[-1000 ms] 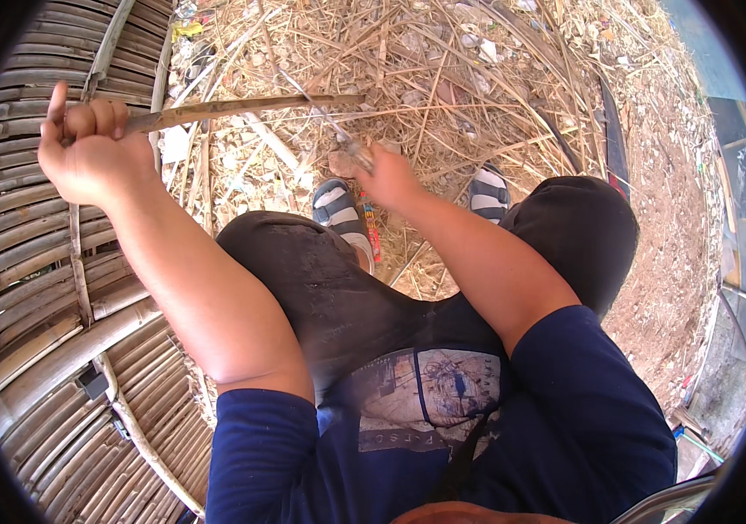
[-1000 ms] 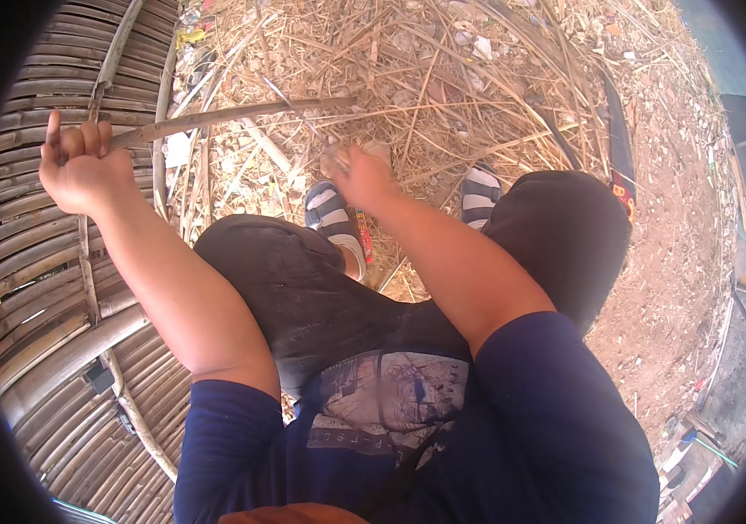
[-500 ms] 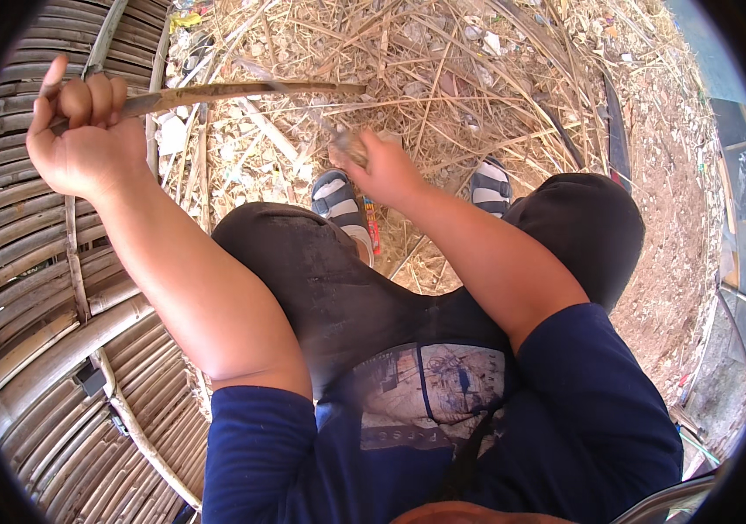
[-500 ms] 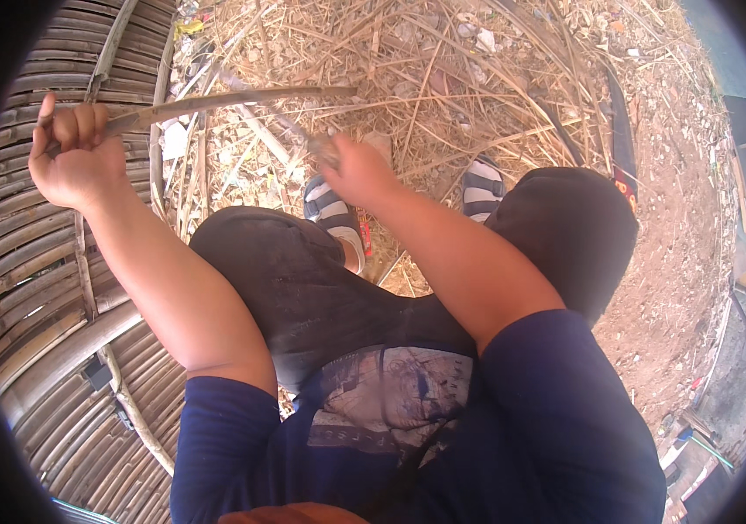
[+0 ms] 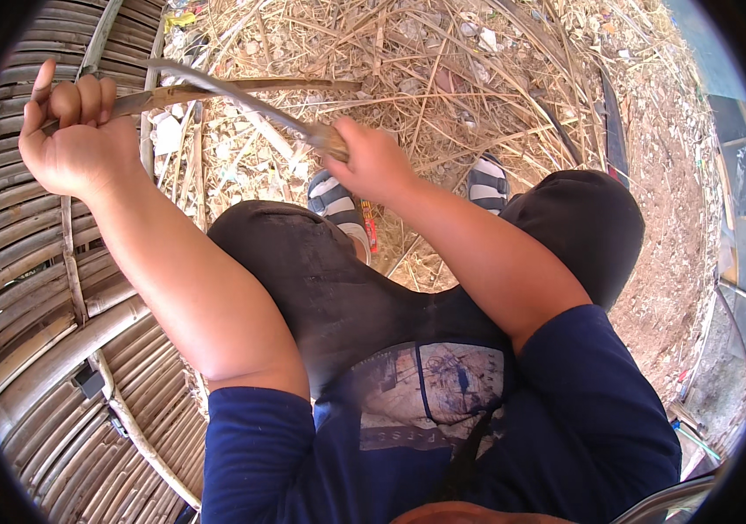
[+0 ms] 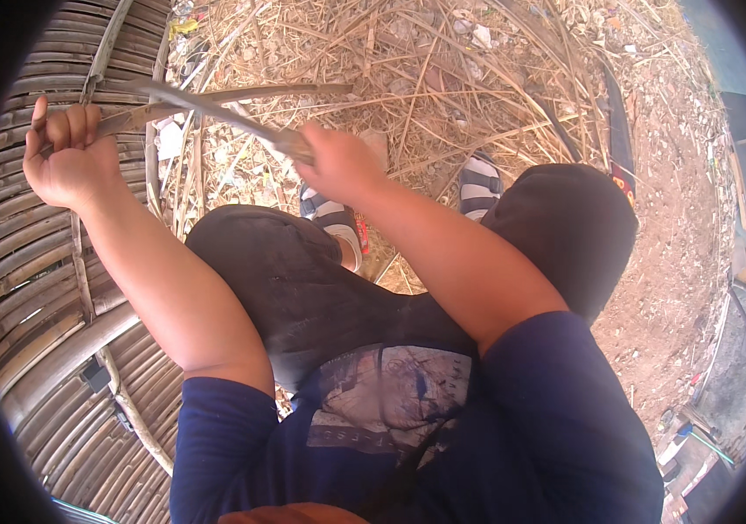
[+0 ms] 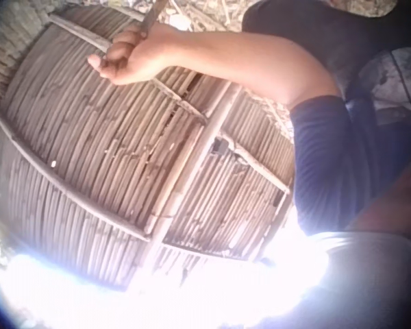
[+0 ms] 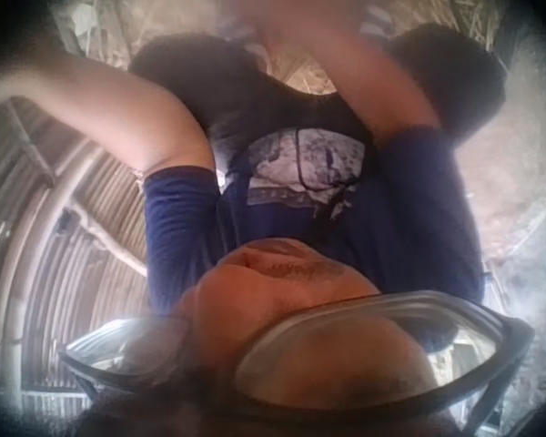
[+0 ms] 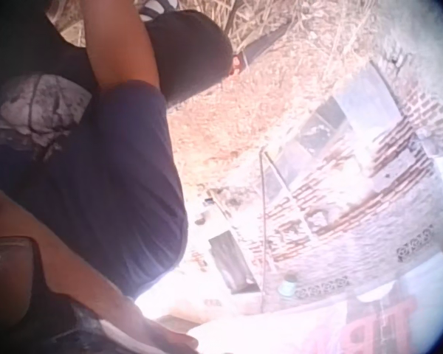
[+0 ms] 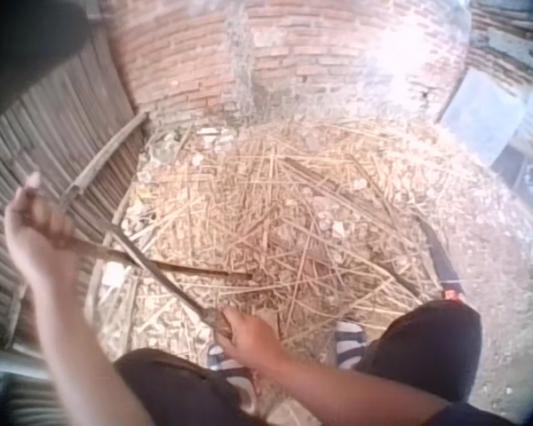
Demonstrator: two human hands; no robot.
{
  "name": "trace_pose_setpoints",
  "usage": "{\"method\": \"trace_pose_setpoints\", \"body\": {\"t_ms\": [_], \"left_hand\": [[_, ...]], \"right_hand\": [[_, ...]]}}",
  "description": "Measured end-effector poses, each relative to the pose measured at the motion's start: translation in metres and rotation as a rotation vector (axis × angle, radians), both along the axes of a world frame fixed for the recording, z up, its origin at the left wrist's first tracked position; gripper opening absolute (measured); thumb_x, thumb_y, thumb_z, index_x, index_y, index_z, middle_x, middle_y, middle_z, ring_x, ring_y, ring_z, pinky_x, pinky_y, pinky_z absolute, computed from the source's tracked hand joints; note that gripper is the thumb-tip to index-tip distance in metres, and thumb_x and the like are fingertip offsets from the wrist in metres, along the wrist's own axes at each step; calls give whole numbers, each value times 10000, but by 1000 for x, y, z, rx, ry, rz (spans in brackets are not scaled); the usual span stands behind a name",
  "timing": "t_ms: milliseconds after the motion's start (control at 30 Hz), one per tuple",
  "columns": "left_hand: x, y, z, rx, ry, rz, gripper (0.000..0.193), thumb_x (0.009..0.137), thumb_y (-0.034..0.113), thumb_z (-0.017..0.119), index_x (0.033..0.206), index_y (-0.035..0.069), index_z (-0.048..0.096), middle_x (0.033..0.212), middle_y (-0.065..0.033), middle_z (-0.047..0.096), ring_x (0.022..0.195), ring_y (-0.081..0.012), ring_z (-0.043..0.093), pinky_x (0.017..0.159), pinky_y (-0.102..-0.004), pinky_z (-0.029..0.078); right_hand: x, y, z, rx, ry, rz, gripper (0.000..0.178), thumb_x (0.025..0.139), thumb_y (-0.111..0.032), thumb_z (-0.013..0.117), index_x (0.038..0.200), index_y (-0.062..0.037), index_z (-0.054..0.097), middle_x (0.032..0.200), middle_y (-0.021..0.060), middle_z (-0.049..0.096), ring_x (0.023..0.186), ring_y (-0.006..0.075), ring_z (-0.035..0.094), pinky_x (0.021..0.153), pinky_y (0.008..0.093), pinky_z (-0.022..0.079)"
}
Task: The person carves a thin strip of bamboo using a knife, holding the strip against their knee and pulling the knife toward them to shave off small pieces.
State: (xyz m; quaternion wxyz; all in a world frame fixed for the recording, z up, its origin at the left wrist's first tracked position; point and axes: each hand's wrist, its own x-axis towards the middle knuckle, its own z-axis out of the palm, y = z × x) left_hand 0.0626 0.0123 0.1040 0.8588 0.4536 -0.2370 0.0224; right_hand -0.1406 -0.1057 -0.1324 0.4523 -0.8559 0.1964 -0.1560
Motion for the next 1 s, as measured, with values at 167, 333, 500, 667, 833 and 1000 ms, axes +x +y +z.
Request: {"method": "trace_pose_setpoints", "body": {"t_ms": [167, 333, 500, 667, 833, 1000], "left_hand": [[-4, 2, 0, 11, 23, 110, 393, 954, 207, 357, 963, -43, 659, 568, 21, 219, 517, -128, 170, 514, -304, 194], [-1, 3, 0, 10, 12, 80, 380, 963, 200, 356, 984, -49, 643, 571, 18, 213, 518, -132, 167, 524, -313, 205], [7, 20, 6, -48, -24, -154, 396, 958, 208, 363, 1000, -49, 662, 558, 36, 221, 505, -118, 171, 510, -308, 194], [6, 39, 21, -109, -121, -697, 420, 940, 221, 417, 1108, -54, 686, 543, 56, 214, 496, -110, 161, 520, -301, 187], [14, 28, 4, -87, -71, -750, 415, 923, 212, 453, 1133, -68, 676, 575, 48, 213, 529, -111, 182, 551, -294, 214], [10, 24, 4, -53, -77, -723, 384, 892, 199, 488, 1104, -55, 683, 582, 41, 212, 533, -114, 188, 566, -295, 220]], "right_hand": [[-30, -28, -62, 106, 652, -100, 455, 901, -286, 625, 1273, -25, 593, 973, 242, 692, 923, 421, 683, 856, 496, 544], [-31, -29, -95, 137, 527, -246, 509, 920, -415, 626, 1246, -25, 611, 1007, 241, 706, 958, 424, 683, 881, 501, 535], [3, -19, -17, 396, 200, -243, 548, 912, -471, 649, 1221, -20, 616, 960, 204, 712, 929, 377, 697, 854, 477, 527], [26, -27, 16, 351, 11, -30, 463, 931, -376, 673, 1171, 15, 604, 839, 132, 674, 728, 246, 653, 709, 397, 515], [13, -23, 62, 271, 142, -51, 428, 880, -302, 720, 1142, 16, 605, 829, 143, 678, 717, 239, 659, 677, 375, 505], [12, -1, 58, 262, -143, -96, 417, 885, -284, 712, 1122, 33, 582, 786, 185, 683, 716, 311, 679, 691, 428, 519]]}}
